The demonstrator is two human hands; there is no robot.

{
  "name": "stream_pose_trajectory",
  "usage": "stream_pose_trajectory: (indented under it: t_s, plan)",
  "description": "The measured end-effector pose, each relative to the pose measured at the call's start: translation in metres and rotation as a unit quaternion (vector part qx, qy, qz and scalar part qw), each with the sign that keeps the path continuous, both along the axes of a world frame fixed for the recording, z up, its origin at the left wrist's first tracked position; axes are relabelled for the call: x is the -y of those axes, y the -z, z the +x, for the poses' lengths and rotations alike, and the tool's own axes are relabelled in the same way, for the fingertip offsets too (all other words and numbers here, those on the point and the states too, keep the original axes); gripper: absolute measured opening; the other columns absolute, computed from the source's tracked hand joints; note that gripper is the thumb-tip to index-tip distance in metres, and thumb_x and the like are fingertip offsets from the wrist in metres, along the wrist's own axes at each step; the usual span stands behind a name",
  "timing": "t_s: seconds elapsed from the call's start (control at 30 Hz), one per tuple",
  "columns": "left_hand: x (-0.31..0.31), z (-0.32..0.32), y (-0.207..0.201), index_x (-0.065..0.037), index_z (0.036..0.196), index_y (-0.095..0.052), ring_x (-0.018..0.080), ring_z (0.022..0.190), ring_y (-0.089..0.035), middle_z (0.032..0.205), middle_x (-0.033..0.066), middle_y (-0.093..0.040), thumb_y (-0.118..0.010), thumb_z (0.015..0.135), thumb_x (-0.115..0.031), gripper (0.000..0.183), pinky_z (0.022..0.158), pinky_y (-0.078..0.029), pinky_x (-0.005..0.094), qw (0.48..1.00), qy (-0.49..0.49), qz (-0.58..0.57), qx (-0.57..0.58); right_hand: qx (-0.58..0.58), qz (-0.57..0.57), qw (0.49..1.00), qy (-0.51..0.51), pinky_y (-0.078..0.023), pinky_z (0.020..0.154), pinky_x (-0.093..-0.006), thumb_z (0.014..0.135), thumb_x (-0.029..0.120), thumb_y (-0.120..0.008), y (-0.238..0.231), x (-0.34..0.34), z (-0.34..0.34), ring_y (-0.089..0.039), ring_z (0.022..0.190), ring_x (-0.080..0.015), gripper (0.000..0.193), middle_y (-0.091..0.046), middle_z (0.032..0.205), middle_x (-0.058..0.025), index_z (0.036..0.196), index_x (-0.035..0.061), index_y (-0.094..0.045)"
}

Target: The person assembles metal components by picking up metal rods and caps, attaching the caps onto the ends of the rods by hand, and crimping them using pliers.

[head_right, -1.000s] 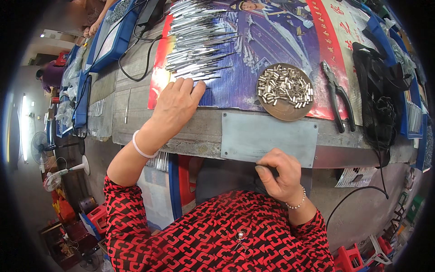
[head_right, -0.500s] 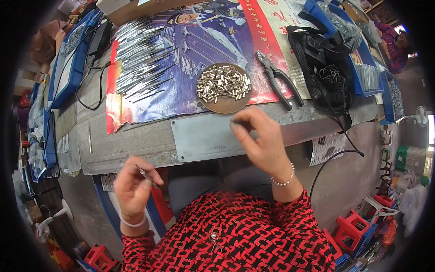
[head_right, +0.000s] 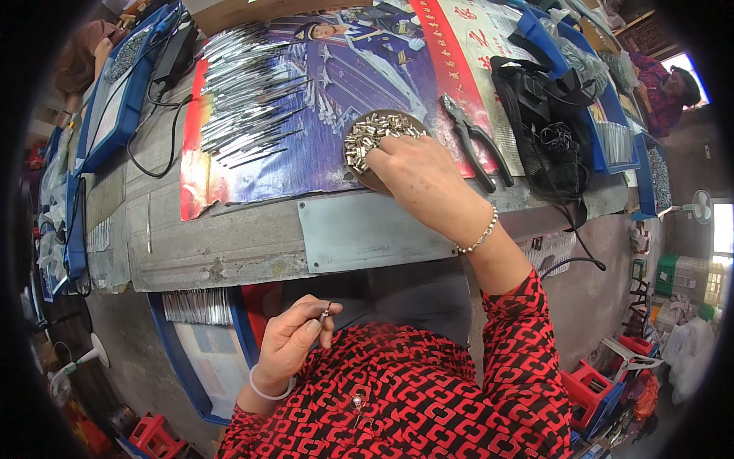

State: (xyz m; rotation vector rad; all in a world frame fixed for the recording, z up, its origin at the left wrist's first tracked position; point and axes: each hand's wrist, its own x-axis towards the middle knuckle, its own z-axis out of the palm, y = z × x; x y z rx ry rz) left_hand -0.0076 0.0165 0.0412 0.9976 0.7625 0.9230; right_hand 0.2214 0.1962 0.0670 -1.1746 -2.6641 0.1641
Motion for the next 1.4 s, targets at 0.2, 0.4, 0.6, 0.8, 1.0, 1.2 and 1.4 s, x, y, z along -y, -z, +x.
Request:
stream_pose_trajectory:
  t_s: [0.2,0.4,0.6,0.8,1.0,1.2,1.4]
  plan:
    - [0.002,0.003,0.006,0.007,0.119,-0.052,0.0095,0.071,-0.053,0.093,0.0076,-0.051,-0.042,0.095,-0.006,0.029,0.069,-0.043,0.0212,0.999,0.008,-0.035,0.033,0.037,-0.065,0.997,0.003,-0.044,0.065,-0.0415,0.076,0.012,-0.056,0.001,-0.011,0.000,-0.055,0.073,-0.0334,0.014,-0.054,0.076,-0.0144,0.077,-0.0002,-0.049]
    - [0.002,0.010,0.005,0.008,0.120,-0.051,0.0094,0.073,-0.052,0.092,0.0061,-0.051,-0.040,0.097,-0.008,0.030,0.071,-0.043,0.0214,0.993,0.045,-0.077,0.082,0.019,-0.049,0.999,-0.013,-0.045,0.062,-0.0394,0.074,0.008,-0.057,-0.001,-0.010,0.004,-0.055,0.071,-0.0327,0.013,-0.054,0.076,-0.0156,0.078,-0.0018,-0.049]
    - [0.004,0.012,0.007,0.007,0.120,-0.051,0.0089,0.072,-0.051,0.090,0.0053,-0.051,-0.041,0.096,-0.009,0.030,0.070,-0.043,0.0210,0.991,0.015,-0.083,0.100,-0.297,-0.213,0.930,0.049,-0.047,0.064,-0.0284,0.073,0.001,-0.062,-0.015,0.033,0.015,-0.060,0.070,-0.0175,0.012,-0.059,0.076,-0.0085,0.080,-0.0011,-0.053]
    - [-0.011,0.023,-0.007,0.007,0.117,-0.052,0.0082,0.071,-0.052,0.090,0.0050,-0.051,-0.046,0.095,-0.012,0.030,0.067,-0.043,0.0204,0.994,0.031,-0.071,0.074,-0.587,-0.451,0.672,0.032,-0.050,0.067,-0.0272,0.077,-0.002,-0.065,0.012,0.078,0.012,-0.060,0.075,-0.0164,0.012,-0.061,0.083,-0.0126,0.079,0.0009,-0.053]
    - [-0.014,0.031,-0.008,0.006,0.115,-0.053,0.0087,0.067,-0.055,0.082,0.0051,-0.055,-0.050,0.094,-0.011,0.027,0.063,-0.045,0.0202,0.981,0.049,-0.122,0.139,-0.606,-0.558,0.566,0.012,-0.048,0.055,-0.0264,0.075,-0.002,-0.067,0.016,0.096,0.012,-0.059,0.063,-0.0183,0.020,-0.060,0.077,-0.0145,0.075,0.0020,-0.048]
    - [-0.011,0.038,-0.008,0.006,0.110,-0.054,0.0120,0.065,-0.060,0.081,0.0082,-0.060,-0.051,0.093,-0.009,0.023,0.060,-0.051,0.0227,0.954,0.047,-0.232,0.185,-0.605,-0.578,0.541,0.088,-0.048,0.053,-0.0241,0.076,-0.002,-0.067,0.017,0.102,0.011,-0.060,0.062,-0.0176,0.015,-0.060,0.077,-0.0151,0.082,-0.0023,-0.053]
    - [-0.009,0.041,-0.005,0.005,0.106,-0.053,0.0143,0.059,-0.061,0.078,0.0093,-0.061,-0.050,0.093,-0.009,0.020,0.053,-0.050,0.0213,0.927,0.074,-0.287,0.227,-0.624,-0.630,0.462,-0.008,-0.051,0.063,-0.0234,0.080,-0.005,-0.063,0.030,0.104,0.022,-0.061,0.070,-0.0137,0.011,-0.062,0.082,-0.0108,0.091,-0.0050,-0.062]
